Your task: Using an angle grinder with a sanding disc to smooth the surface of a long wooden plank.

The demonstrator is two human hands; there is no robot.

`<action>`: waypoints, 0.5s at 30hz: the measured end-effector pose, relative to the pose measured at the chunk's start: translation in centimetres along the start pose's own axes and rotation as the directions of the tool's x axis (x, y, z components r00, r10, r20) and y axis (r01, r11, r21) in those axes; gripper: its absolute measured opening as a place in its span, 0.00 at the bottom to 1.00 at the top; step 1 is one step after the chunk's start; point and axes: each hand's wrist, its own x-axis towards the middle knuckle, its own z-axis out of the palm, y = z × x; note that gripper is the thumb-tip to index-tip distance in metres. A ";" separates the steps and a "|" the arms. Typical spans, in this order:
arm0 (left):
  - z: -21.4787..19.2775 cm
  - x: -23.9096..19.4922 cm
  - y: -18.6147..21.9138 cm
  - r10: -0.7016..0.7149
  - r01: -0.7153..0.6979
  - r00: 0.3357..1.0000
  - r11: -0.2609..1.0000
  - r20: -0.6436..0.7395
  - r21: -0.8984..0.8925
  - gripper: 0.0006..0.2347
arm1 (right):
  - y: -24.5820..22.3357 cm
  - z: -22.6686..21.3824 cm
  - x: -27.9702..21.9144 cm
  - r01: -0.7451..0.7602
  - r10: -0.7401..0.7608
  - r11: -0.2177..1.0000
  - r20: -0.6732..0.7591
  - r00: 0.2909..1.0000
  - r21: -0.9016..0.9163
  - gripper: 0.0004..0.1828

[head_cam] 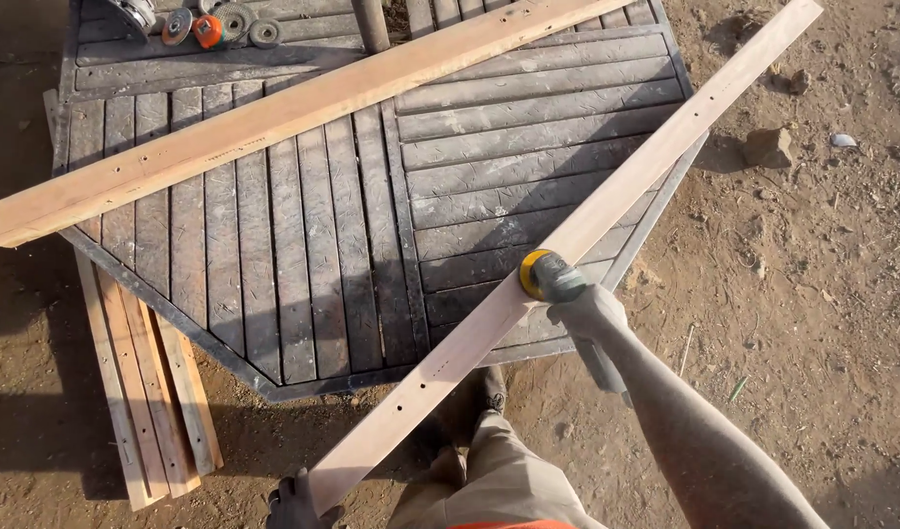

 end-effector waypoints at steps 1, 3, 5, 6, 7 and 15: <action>0.3 0.1 0.0 -0.006 0.006 0.999 1.000 -0.037 0.002 0.55 | -0.6 1.5 -2.5 0.089 -0.084 0.993 0.061 0.995 -0.083 0.29; 0.2 0.3 0.3 -0.010 0.011 0.997 1.000 -0.076 0.001 0.54 | -1.6 5.2 -7.5 0.181 -0.162 0.970 0.125 0.979 -0.161 0.32; -0.4 0.0 0.4 -0.032 0.032 0.999 0.999 -0.040 0.019 0.51 | -2.2 9.7 -12.6 0.522 -0.416 0.820 0.380 0.826 -0.237 0.33; 0.7 -0.3 0.3 -0.031 0.032 0.999 0.999 -0.038 0.020 0.51 | -1.9 10.9 -14.0 0.520 -0.414 0.821 0.382 0.827 -0.236 0.33; 1.5 0.2 0.4 -0.028 0.038 0.983 0.998 -0.182 0.049 0.51 | -1.7 12.0 -15.1 0.563 -0.436 0.795 0.433 0.789 -0.224 0.29; -1.6 0.0 1.5 -0.042 0.030 0.997 0.984 0.063 0.176 0.51 | 1.4 1.4 -3.2 0.139 -0.111 0.975 0.165 0.980 -0.173 0.30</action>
